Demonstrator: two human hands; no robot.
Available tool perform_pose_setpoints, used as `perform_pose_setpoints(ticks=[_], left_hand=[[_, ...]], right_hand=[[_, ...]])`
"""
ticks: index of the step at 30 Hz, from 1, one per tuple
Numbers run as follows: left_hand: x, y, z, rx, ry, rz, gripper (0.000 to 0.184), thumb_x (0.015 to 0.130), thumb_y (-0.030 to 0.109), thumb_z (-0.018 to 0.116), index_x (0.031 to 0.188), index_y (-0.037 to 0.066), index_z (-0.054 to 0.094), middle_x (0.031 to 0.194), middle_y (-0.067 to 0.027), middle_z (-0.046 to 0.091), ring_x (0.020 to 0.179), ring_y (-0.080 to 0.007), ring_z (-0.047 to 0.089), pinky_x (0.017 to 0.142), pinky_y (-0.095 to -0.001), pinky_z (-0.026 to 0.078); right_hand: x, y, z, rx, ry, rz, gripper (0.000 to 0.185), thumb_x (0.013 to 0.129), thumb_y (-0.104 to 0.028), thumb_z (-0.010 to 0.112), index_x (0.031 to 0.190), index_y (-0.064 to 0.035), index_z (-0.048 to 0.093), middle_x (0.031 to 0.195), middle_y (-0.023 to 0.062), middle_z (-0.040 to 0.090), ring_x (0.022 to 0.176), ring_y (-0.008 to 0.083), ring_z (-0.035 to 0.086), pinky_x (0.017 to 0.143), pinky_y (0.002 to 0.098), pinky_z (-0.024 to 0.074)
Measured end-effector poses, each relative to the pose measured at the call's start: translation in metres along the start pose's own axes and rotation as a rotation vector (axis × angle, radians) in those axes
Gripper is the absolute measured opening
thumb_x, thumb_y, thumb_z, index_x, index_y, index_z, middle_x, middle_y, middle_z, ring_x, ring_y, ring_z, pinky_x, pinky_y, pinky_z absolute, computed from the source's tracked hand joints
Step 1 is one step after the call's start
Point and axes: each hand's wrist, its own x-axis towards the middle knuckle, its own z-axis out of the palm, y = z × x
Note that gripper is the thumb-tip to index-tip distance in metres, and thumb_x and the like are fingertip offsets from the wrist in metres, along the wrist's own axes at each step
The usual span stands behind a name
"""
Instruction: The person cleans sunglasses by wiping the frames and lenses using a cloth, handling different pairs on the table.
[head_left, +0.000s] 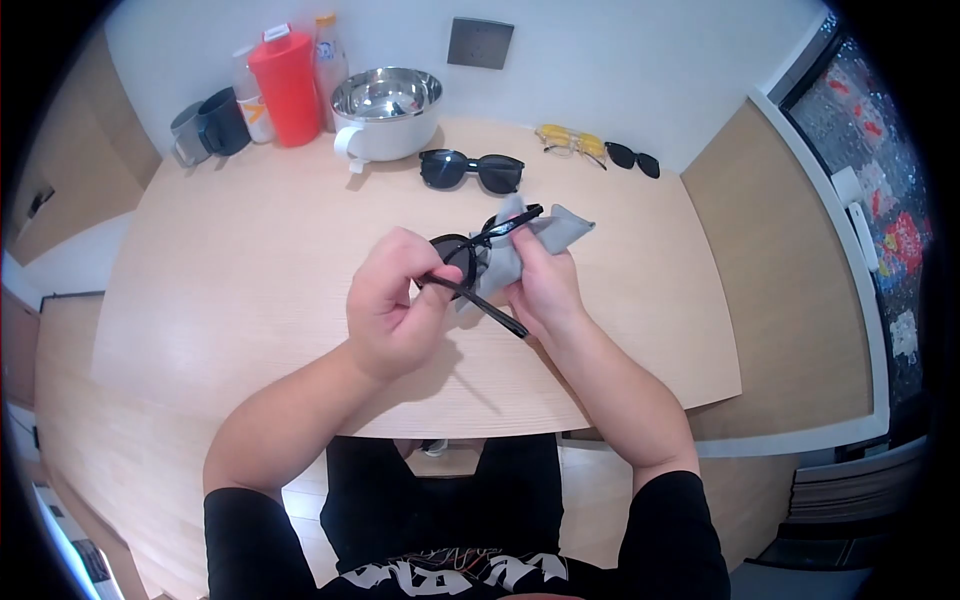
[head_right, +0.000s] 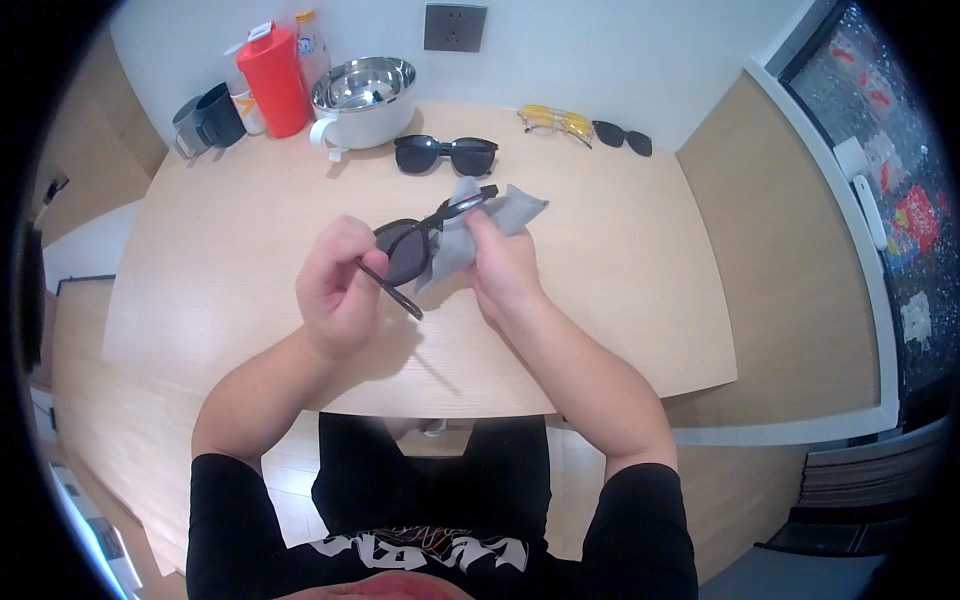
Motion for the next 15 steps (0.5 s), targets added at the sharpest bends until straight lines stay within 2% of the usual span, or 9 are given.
perform_pose_setpoints(ticks=[2,5,8,11,15], left_hand=[[0.0008,0.0015,-0.0007,-0.014,0.042,-0.064,0.005,0.095,0.004,0.058,0.094,0.001,0.054,0.086,-0.0056,0.049,0.078,-0.0148,0.045,0.07,-0.0254,0.037],[0.0005,-0.0008,-0.003,-0.05,0.074,-0.109,0.007,0.096,0.006,0.058,0.093,0.001,0.054,0.087,-0.0046,0.049,0.079,-0.0132,0.045,0.072,-0.0245,0.037],[0.0036,-0.0001,-0.0028,-0.051,0.071,-0.074,0.007,0.097,0.006,0.057,0.092,0.002,0.054,0.086,-0.0043,0.05,0.079,-0.0125,0.045,0.071,-0.0235,0.037],[0.004,-0.0023,-0.0025,-0.037,0.11,-0.033,0.006,0.097,0.005,0.056,0.092,0.002,0.054,0.086,-0.0041,0.049,0.078,-0.0118,0.045,0.07,-0.0228,0.037],[0.0097,-0.0002,-0.0078,-0.062,0.205,-0.139,0.009,0.099,0.005,0.053,0.09,0.002,0.053,0.086,-0.003,0.05,0.076,-0.0104,0.045,0.069,-0.0218,0.037]], right_hand=[[0.0019,0.0031,-0.0059,-0.139,-0.081,-0.017,0.02,0.091,-0.008,0.064,0.109,0.0006,0.059,0.104,0.0092,0.065,0.097,0.0194,0.063,0.083,0.0357,0.0521],[0.0033,0.0053,-0.0112,-0.087,-0.171,-0.004,0.02,0.09,-0.004,0.064,0.109,0.0018,0.059,0.105,0.0099,0.065,0.097,0.0194,0.063,0.083,0.035,0.052],[0.0052,0.0044,-0.0117,-0.168,-0.097,-0.045,0.02,0.092,-0.007,0.062,0.11,0.0024,0.059,0.105,0.0103,0.064,0.096,0.0194,0.063,0.083,0.0343,0.0516],[0.0039,0.0034,-0.0059,-0.092,0.025,-0.081,0.022,0.094,-0.011,0.061,0.111,0.0024,0.058,0.105,0.0109,0.064,0.096,0.0194,0.063,0.082,0.0341,0.0514],[0.0033,0.0036,-0.0059,-0.152,0.008,-0.082,0.024,0.094,-0.014,0.061,0.111,0.0025,0.058,0.105,0.0116,0.064,0.096,0.0193,0.063,0.082,0.0341,0.0513]])
